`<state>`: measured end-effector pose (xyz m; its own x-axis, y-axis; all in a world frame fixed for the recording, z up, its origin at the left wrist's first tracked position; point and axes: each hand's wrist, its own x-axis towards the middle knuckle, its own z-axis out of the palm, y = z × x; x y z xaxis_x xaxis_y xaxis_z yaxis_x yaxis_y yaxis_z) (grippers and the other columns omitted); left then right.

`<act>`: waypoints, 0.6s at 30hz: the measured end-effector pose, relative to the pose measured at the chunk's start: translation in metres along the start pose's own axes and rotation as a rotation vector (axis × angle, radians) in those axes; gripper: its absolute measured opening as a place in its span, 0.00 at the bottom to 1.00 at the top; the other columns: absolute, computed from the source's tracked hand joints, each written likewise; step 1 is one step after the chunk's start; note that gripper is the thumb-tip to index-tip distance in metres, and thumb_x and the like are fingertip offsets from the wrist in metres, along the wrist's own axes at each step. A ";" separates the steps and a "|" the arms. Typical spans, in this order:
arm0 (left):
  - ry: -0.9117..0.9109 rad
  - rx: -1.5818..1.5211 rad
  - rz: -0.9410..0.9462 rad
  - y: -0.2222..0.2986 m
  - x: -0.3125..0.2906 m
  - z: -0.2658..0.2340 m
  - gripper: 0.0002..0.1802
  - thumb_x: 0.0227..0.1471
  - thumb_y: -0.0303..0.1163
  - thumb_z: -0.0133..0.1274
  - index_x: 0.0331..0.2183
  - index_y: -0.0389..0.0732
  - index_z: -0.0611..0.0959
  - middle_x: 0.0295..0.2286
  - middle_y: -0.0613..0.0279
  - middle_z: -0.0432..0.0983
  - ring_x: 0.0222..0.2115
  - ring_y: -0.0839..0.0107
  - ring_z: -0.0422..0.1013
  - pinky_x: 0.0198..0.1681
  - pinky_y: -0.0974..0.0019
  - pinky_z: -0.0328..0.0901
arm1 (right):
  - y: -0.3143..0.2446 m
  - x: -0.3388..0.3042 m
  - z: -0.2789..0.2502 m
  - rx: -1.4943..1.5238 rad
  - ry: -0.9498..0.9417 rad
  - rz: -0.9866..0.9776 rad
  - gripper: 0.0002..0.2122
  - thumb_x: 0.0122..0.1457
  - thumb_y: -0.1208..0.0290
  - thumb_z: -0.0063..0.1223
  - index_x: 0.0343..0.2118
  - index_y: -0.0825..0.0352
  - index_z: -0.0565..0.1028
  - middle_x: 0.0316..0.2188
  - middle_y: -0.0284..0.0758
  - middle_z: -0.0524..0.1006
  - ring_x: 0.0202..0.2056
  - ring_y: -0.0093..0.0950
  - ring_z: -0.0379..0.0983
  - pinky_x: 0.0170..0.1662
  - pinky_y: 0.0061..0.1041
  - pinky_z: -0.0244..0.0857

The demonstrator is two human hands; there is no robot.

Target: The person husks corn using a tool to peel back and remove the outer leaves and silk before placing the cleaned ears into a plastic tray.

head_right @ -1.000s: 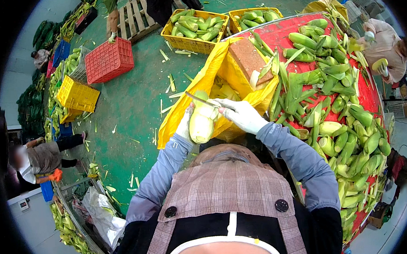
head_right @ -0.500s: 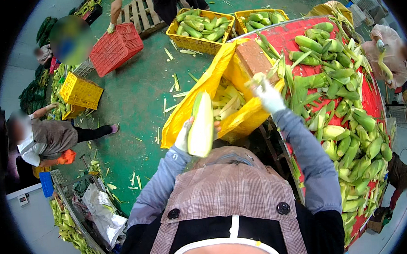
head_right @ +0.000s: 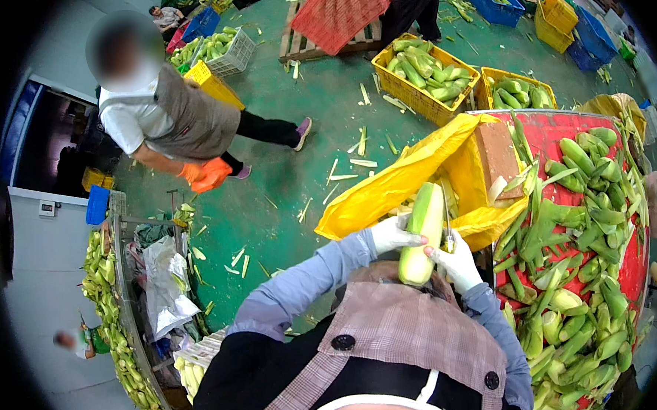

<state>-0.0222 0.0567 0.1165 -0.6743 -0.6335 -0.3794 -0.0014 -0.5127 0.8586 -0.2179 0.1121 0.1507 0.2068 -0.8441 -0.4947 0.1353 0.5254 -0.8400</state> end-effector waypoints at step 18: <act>-0.053 -0.035 -0.180 0.022 -0.025 -0.015 0.37 0.47 0.40 0.61 0.52 0.29 0.64 0.45 0.54 0.70 0.45 0.68 0.69 0.49 0.66 0.64 | -0.002 0.018 -0.007 -0.144 -0.168 0.036 0.39 0.45 0.65 0.66 0.56 0.77 0.57 0.47 0.43 0.68 0.47 0.27 0.64 0.49 0.24 0.60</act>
<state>0.0061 0.0530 0.1394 -0.7035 -0.4986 -0.5064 -0.1010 -0.6353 0.7657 -0.2209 0.0956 0.1418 0.3694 -0.7890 -0.4909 -0.0119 0.5242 -0.8515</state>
